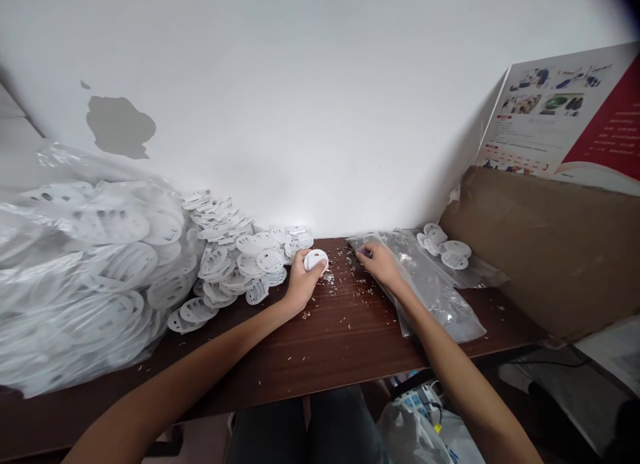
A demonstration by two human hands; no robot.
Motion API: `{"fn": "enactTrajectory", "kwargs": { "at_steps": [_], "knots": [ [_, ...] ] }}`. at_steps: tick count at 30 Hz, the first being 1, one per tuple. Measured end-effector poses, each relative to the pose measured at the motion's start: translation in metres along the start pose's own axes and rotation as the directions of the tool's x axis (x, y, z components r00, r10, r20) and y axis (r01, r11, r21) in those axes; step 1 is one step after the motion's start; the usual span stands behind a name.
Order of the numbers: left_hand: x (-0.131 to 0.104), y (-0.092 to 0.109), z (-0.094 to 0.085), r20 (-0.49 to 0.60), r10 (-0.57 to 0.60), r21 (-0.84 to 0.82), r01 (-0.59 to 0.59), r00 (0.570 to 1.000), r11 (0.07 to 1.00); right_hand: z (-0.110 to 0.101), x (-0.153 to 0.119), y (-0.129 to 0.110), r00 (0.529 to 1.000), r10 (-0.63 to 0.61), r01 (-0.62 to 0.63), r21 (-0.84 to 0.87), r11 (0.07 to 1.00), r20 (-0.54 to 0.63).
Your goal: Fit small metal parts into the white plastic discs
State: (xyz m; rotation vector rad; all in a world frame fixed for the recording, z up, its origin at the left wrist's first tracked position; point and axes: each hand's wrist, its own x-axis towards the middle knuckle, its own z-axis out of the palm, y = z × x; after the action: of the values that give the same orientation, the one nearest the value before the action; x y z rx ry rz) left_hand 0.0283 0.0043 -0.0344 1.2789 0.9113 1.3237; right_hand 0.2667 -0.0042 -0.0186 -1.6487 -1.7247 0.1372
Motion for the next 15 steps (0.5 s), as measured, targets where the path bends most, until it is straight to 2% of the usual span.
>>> {"fn": "enactTrajectory", "kwargs": {
  "at_steps": [6,9,11,13,15],
  "knots": [
    [-0.002,-0.003,0.0,0.143,0.113,0.034,-0.119,0.983,0.992,0.018,-0.006,0.0,0.994,0.038,-0.02,-0.172,0.985,0.1],
    [-0.004,-0.005,-0.001,0.212,0.095,0.057,-0.11,0.972,0.992,0.021,-0.004,0.0,0.993,0.037,-0.019,-0.16,0.987,0.111],
    [-0.004,-0.003,-0.002,0.205,0.093,0.074,-0.111,0.974,0.991,0.021,-0.003,0.001,0.993,0.013,0.001,-0.121,0.993,0.115],
    [-0.005,0.001,-0.002,0.193,0.048,0.065,-0.061,0.98,0.996,0.021,-0.002,0.002,0.995,-0.014,0.022,-0.081,0.996,0.103],
    [-0.006,0.007,-0.002,0.206,-0.049,0.004,0.05,0.977,0.999,0.019,-0.002,-0.001,0.996,-0.048,0.05,-0.027,0.998,0.069]
  ]
}}
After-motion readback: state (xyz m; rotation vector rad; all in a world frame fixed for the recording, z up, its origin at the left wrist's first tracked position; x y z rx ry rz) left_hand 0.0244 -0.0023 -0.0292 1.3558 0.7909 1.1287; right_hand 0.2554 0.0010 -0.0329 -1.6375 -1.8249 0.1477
